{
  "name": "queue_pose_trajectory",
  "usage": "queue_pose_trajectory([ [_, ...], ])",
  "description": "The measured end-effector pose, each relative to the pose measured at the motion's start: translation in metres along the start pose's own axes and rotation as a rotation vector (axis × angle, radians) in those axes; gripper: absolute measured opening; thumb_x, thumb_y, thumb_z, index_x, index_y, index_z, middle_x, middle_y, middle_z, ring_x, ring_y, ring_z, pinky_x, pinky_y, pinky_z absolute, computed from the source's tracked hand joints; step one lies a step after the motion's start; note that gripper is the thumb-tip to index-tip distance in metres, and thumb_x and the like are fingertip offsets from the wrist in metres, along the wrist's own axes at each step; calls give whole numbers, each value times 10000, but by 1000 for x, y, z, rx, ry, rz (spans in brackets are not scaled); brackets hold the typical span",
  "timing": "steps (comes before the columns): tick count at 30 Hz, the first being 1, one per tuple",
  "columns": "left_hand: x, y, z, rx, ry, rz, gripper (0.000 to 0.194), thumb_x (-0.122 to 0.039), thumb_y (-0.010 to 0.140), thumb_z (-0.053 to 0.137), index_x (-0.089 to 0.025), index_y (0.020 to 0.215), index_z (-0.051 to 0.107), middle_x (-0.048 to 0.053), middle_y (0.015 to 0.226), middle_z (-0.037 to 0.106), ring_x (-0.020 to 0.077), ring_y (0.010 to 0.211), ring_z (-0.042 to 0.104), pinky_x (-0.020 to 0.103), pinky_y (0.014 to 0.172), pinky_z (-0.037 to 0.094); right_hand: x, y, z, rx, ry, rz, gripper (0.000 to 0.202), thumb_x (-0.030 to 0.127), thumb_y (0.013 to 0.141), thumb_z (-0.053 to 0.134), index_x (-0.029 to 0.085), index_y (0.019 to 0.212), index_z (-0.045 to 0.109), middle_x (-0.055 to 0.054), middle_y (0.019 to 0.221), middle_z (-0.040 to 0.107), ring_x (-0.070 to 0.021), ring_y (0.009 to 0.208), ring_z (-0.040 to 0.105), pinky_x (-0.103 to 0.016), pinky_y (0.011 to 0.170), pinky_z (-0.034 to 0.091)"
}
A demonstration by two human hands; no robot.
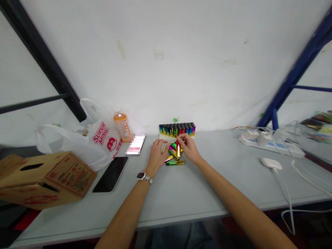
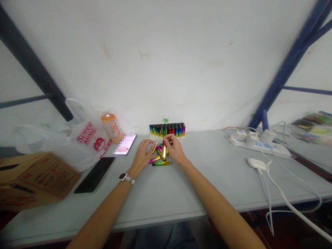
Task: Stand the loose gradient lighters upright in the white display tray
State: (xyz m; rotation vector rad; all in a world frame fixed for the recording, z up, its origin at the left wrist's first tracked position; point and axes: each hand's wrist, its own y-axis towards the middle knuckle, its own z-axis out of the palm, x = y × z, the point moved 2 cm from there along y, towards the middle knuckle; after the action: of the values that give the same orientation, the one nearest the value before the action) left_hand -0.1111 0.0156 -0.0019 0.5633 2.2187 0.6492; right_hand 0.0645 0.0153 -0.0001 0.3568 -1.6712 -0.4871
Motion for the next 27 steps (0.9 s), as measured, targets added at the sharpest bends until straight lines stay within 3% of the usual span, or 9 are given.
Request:
queue_pose_trajectory([
  [5,-10,-2,1,86,-140,46,187,-366,891,608,-194,934,667,45,875,664,186,849,609,329,820,501,5,-7,14,-95,202,51,320,443,814,671,224,991,519,8,797,619,-147,705,574,-270,676,465],
  [8,-14,-2,7,160,-274,-21,188,-362,857,646,-177,868,679,20,774,659,151,721,597,279,695,490,10,-9,18,-131,264,80,376,446,781,706,221,1029,535,0,810,650,-156,739,601,-280,706,481],
  [12,-17,-3,11,122,-479,-127,232,-383,852,645,-153,862,676,12,761,673,123,656,593,242,621,473,17,-13,26,-61,201,123,341,509,820,646,199,964,652,-39,911,679,-185,870,618,-294,765,490],
  [14,-19,-3,9,109,-450,-115,213,-366,837,660,-154,833,679,8,747,674,117,642,581,235,608,454,20,-14,29,-1,225,132,364,550,849,594,197,896,670,-44,913,683,-194,893,619,-295,767,496],
  [17,-22,-2,0,82,-308,-33,215,-366,839,663,-166,767,693,11,724,674,122,653,568,241,608,420,25,-15,28,-73,300,142,390,590,845,587,204,878,631,-21,811,660,-165,775,609,-276,703,495],
  [19,-23,-1,-7,48,-241,21,302,-393,884,609,-173,693,688,11,665,645,123,637,544,251,619,410,27,-15,25,-112,401,182,406,615,821,605,221,920,589,28,667,592,-129,614,548,-247,593,462],
  [21,-23,-1,-13,21,-219,40,388,-409,920,552,-175,634,670,7,614,609,120,598,510,257,615,401,28,-15,24,-44,540,300,459,673,799,587,230,917,565,81,526,452,-97,446,394,-220,447,352],
  [24,-23,-1,-15,5,-213,30,429,-417,936,525,-175,608,660,4,591,594,115,566,486,258,600,389,24,-16,23,107,671,522,559,766,797,474,215,716,521,105,436,252,-69,370,166,-211,364,145],
  [27,-22,-2,-10,22,-209,21,464,-423,950,500,-177,587,654,-4,560,576,112,546,483,256,591,385,15,-17,22,99,596,629,576,732,831,406,230,550,379,93,410,180,-64,359,105,-222,362,70],
])
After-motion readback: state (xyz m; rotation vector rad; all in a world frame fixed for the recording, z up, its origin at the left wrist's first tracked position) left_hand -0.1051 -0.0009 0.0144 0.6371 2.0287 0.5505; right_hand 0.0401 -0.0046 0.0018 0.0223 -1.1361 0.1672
